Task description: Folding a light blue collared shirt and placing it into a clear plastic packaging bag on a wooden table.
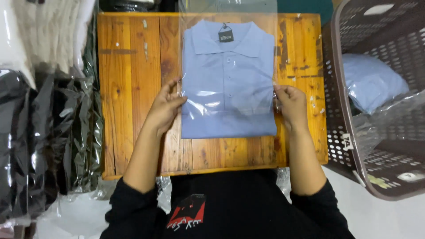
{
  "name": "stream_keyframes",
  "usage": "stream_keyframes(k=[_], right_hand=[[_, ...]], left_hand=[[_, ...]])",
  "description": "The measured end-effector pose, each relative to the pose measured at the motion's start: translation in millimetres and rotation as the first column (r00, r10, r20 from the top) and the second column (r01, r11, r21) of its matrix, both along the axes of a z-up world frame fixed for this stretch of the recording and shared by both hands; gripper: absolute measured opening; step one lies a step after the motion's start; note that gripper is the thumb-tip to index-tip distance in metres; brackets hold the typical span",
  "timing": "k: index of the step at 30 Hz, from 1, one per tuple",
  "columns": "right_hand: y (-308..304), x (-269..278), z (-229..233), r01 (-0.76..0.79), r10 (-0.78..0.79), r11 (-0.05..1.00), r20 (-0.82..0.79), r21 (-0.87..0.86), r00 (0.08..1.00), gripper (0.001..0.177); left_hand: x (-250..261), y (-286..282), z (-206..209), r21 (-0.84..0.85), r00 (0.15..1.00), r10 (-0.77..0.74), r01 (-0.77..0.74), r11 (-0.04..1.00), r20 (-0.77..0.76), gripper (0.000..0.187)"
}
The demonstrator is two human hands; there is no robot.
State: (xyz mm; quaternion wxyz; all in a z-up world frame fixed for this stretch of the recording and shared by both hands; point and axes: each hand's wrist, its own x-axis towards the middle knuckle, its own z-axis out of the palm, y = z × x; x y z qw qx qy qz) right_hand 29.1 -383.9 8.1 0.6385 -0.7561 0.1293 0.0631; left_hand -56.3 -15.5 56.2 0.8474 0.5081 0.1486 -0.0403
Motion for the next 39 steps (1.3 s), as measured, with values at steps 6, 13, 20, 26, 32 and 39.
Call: stream_keyframes(k=[6,13,20,26,32,39], right_hand=[[3,-39,45,-0.066,0.062,0.991,-0.042,-0.114,0.997,0.031],[-5,-79,43,-0.128,0.259,0.849,0.194,-0.512,0.946,0.059],[12,-101,21,-0.274,0.793,0.397,0.177,-0.876,0.583,0.081],[12,-103,3,-0.103,0.747,0.42,0.279,-0.902,0.604,0.066],[49,-81,16,0.247,0.543,0.554,0.57,-0.795,0.616,0.031],[31,-96,30,0.024,0.542,0.666,0.506,-0.745,0.671,0.049]], left_hand=[[-28,1,-6,0.233,0.984,-0.117,0.146,0.961,-0.135,0.07],[-56,-23,42,0.829,0.949,-0.314,0.15,0.538,0.032,0.104],[-79,-33,-33,0.992,0.837,-0.545,-0.102,-0.069,0.048,0.075],[-78,-34,-47,0.984,0.852,-0.51,-0.17,-0.05,0.122,0.067],[-60,-44,-41,0.919,0.873,-0.302,-0.392,0.036,0.384,0.054],[-69,-37,-35,0.943,0.913,-0.245,-0.297,0.149,0.326,0.091]])
